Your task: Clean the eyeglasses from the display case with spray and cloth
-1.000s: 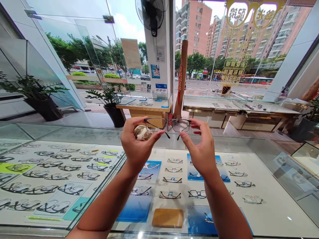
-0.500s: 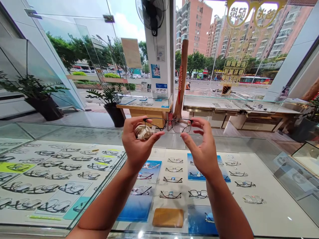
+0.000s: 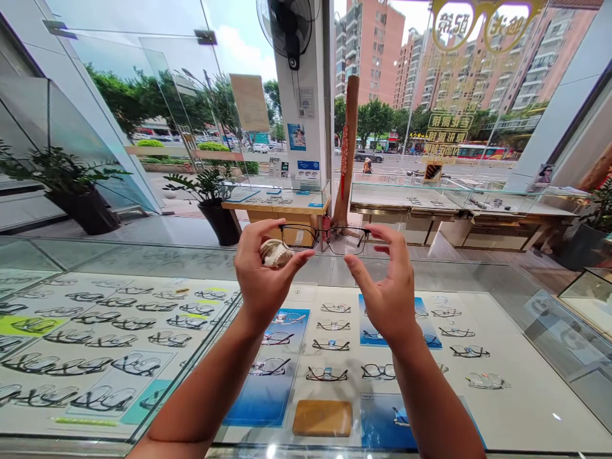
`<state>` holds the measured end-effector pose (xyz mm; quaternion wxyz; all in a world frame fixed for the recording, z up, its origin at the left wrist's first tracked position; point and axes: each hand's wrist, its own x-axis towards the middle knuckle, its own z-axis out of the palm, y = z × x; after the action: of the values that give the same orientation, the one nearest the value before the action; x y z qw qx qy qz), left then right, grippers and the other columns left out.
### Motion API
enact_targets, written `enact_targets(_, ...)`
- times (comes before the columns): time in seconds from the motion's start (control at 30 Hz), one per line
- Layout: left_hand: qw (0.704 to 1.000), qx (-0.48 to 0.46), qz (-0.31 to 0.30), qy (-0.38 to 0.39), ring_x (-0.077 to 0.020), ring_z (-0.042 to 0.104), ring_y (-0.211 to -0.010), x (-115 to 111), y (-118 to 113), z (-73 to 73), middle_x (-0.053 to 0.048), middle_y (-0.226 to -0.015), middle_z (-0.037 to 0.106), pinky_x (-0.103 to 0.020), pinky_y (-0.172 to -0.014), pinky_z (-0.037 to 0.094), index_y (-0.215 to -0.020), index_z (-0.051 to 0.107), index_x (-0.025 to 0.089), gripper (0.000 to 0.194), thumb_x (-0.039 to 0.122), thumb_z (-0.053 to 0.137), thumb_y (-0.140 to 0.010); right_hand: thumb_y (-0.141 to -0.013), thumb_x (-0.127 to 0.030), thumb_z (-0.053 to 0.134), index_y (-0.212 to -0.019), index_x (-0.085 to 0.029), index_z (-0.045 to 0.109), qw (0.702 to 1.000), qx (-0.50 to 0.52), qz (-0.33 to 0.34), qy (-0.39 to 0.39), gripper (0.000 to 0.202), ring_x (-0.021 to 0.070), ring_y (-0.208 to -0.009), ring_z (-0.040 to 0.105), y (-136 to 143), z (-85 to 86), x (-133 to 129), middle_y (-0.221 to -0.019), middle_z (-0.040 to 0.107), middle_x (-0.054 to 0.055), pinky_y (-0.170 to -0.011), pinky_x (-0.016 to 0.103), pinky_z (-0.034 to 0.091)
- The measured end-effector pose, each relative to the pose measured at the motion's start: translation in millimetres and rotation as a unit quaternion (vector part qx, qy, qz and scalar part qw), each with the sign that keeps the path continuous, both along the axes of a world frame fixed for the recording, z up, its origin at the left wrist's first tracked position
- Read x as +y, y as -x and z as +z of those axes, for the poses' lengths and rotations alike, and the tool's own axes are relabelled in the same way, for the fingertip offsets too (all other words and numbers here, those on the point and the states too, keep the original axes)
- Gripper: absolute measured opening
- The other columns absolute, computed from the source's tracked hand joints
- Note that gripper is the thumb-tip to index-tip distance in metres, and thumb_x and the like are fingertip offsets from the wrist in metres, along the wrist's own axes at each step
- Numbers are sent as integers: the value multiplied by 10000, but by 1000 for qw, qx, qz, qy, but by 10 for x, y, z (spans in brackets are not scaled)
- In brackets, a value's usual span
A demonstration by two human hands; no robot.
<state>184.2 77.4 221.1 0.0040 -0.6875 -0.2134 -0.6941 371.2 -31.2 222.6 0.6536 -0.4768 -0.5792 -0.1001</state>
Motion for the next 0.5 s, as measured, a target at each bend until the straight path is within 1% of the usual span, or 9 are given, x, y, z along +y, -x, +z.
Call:
enact_targets(0.07,1000,0,3,-7,-254,681,-1108,8,-9,0,-84,-1169,712,-427,-969,575,-1264,677,233,615,524,924,-782,-972,-390,741,-1375,-331,602,1000,-12,-5,-22,430,314,-1322,627,17,11,-1,-1395,655,72,-1027,516,583)
enact_targets(0.17,1000,-6,9,-11,-256,686,-1116,11,-22,-15,-99,-1202,715,-408,-934,586,-1287,673,219,630,521,918,-791,-972,-354,737,-1395,-337,590,999,-29,-11,-40,448,331,-1362,611,33,14,12,-1414,649,77,-1025,530,591)
enact_targets(0.3,999,-32,7,0,-208,689,-956,5,-33,-51,-99,-1243,708,-361,-817,589,-1323,654,226,676,500,937,-774,-983,-359,712,-1417,-344,564,999,-23,-8,-25,459,333,-1384,605,45,-10,46,-1463,627,87,-1029,541,606)
enact_targets(0.37,999,-44,6,-5,-198,683,-926,4,-33,-65,-93,-1235,704,-351,-792,587,-1325,650,235,683,492,945,-765,-987,-363,705,-1428,-347,554,1000,-10,1,-17,466,325,-1387,605,49,-25,62,-1479,620,88,-1030,534,612)
enact_targets(0.5,998,-50,18,-44,-240,682,-1058,0,-22,-70,-94,-1226,691,-357,-809,594,-1317,659,241,684,498,951,-755,-970,-359,730,-1431,-341,557,999,23,33,-5,492,311,-1389,610,50,-38,76,-1490,623,86,-1032,511,616)
